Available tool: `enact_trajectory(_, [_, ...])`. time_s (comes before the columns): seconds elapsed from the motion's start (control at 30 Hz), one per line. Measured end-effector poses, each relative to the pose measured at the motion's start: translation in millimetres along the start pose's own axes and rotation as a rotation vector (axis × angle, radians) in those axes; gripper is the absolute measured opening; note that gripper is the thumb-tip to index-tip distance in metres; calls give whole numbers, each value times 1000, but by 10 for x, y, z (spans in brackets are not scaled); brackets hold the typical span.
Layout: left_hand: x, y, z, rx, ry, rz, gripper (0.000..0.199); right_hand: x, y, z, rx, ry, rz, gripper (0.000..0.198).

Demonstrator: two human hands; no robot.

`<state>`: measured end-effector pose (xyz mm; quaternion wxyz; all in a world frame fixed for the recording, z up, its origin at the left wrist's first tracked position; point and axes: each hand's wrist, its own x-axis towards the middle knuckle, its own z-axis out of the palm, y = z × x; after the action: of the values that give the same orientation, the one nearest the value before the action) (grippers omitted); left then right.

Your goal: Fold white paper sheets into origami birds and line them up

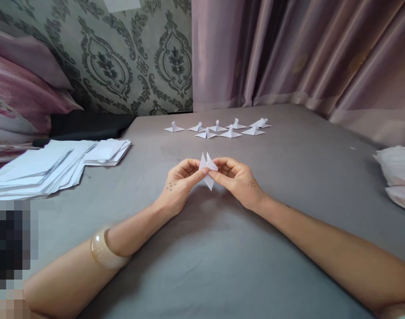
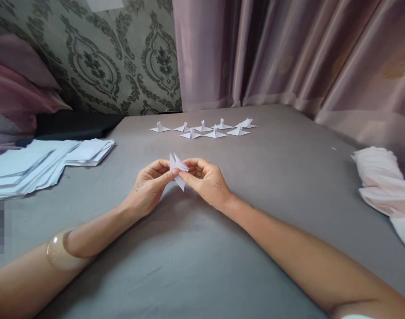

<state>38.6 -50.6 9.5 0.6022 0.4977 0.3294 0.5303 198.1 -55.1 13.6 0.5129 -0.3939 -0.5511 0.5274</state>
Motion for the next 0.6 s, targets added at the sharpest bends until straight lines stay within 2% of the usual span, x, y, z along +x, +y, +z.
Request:
enact_trajectory(0.23, [22,16,-4,38,-25,-150,20,11,-8,-6,80,-25,121,31])
enact_trajectory(0.33, [50,13,-11,26,1,-233,20,30,8,-24,103,-37,248,28])
enact_trajectory(0.47, [91,10,-22,-55,69,-348,21,59,6,-35,88,-142,436,18])
enact_trajectory(0.6, [117,-6,-57,-73,104,-420,20,67,-35,7,4,-158,533,24])
